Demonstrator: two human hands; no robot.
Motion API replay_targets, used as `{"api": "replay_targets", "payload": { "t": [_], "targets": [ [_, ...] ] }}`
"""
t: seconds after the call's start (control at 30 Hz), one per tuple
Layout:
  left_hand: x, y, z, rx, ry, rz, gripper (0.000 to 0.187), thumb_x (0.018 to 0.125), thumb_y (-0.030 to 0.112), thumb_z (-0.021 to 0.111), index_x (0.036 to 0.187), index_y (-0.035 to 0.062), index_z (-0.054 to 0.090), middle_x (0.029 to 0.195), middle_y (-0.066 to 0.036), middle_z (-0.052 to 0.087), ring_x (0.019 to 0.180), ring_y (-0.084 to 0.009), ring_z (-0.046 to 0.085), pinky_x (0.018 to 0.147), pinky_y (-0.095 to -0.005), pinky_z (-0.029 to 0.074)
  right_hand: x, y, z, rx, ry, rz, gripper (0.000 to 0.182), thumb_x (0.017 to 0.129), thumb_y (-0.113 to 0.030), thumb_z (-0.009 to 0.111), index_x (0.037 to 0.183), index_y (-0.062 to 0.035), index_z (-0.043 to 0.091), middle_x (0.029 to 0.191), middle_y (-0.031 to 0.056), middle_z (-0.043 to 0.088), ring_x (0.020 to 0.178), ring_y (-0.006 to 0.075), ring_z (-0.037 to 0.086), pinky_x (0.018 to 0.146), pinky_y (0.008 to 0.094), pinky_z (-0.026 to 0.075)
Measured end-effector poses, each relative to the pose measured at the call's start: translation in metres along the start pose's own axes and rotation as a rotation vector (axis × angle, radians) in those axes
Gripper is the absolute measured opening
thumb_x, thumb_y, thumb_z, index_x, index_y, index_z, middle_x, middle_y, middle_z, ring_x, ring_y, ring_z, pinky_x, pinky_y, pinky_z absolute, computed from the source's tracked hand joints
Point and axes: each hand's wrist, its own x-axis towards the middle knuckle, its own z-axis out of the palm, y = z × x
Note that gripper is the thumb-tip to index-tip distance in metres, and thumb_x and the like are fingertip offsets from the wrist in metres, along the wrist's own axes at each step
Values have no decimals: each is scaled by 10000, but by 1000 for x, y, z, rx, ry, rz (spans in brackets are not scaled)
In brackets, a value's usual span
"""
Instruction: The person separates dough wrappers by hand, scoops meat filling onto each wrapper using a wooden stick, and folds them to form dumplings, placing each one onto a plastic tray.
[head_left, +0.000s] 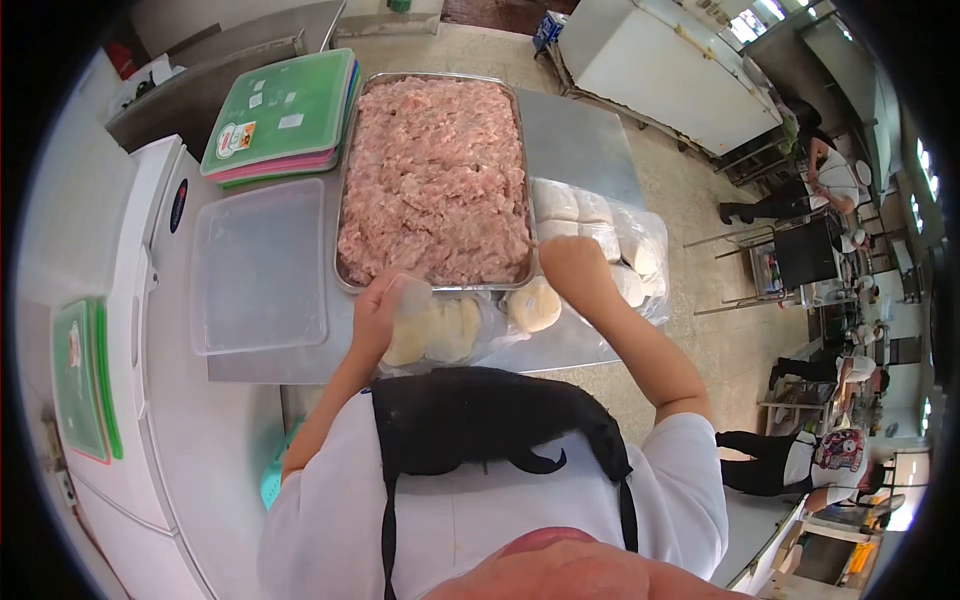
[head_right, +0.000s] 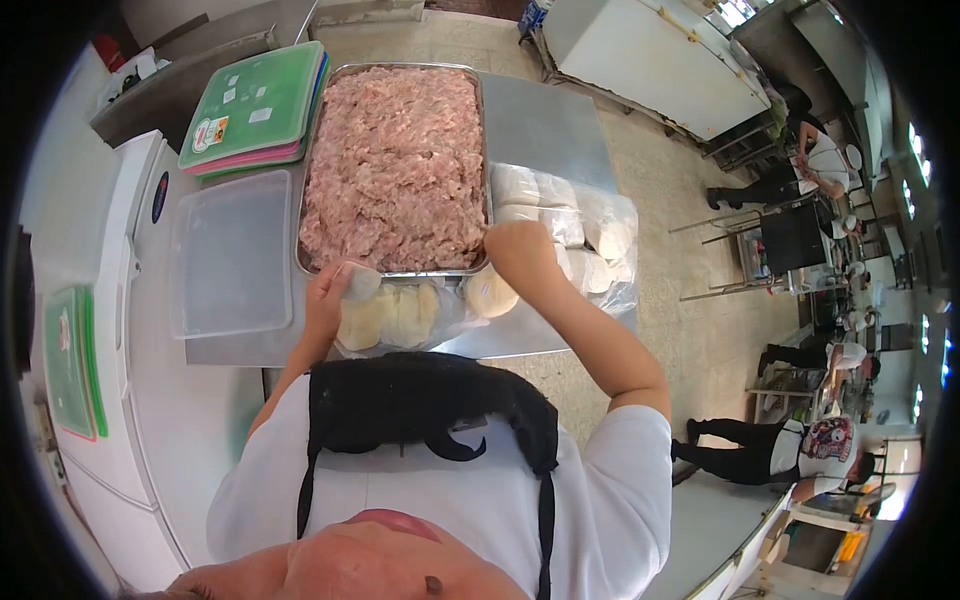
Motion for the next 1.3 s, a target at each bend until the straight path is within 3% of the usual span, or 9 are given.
{"api": "replay_targets", "payload": {
  "t": [0.17,0.27,0.43,0.67,0.77,0.87,1.1,1.2,1.3],
  "targets": [
    [-11,-11,14,44,-91,99,229,986,154,494,985,-7,657,961,-53,650,908,-134,579,841,-270,442,-7,27,-23,-29,-64,1,120,780,-128,609,687,-130,686,644,64,650,622,223,684,496,333,513],
    [-13,-6,24,123,-103,153,253,1000,181,482,996,0,659,973,-47,655,919,-117,575,845,-264,443,1,48,-32,-92,-9,-1,94,729,-118,628,652,-105,679,651,74,663,595,223,679,480,326,500],
    [-23,-6,22,98,-24,60,243,999,168,481,999,5,660,978,-48,660,926,-122,584,844,-278,453,7,-4,13,36,93,-72,120,731,-121,611,627,-113,671,617,78,651,604,226,677,487,358,502],
    [-51,-18,27,362,-6,281,194,946,125,528,976,-5,670,942,-128,667,893,-272,627,820,-346,478,-4,52,-46,17,43,-72,131,830,-140,597,739,-106,684,644,65,648,607,223,673,490,350,502],
    [-61,-23,43,354,-46,265,179,937,116,541,968,1,675,930,-137,665,890,-298,627,815,-362,480,6,37,-54,203,76,-68,157,886,-165,549,774,-96,635,727,93,654,688,272,675,562,416,509],
    [-71,-24,52,362,-48,249,167,935,113,553,972,7,676,920,-136,667,886,-298,631,809,-367,481,21,-4,14,300,79,-184,100,852,-120,553,815,-91,641,739,98,660,692,262,685,552,380,530],
    [-86,-42,57,391,-10,247,155,935,117,574,993,15,676,923,-144,670,889,-294,641,802,-358,486,24,26,-26,196,7,-205,69,834,-119,551,824,-83,608,742,110,655,720,288,687,557,404,536],
    [-90,-49,55,392,-20,228,155,933,118,580,1003,20,678,925,-146,670,895,-294,644,804,-352,488,48,38,-35,277,174,-105,184,894,-230,555,813,-73,606,729,129,651,673,321,661,554,443,508],
    [-93,-59,52,425,-25,214,158,930,116,583,1015,21,676,933,-148,670,901,-300,645,804,-356,489,58,19,24,302,115,-164,82,844,-119,543,832,-55,593,715,132,652,677,306,677,532,425,528]
  ]
}}
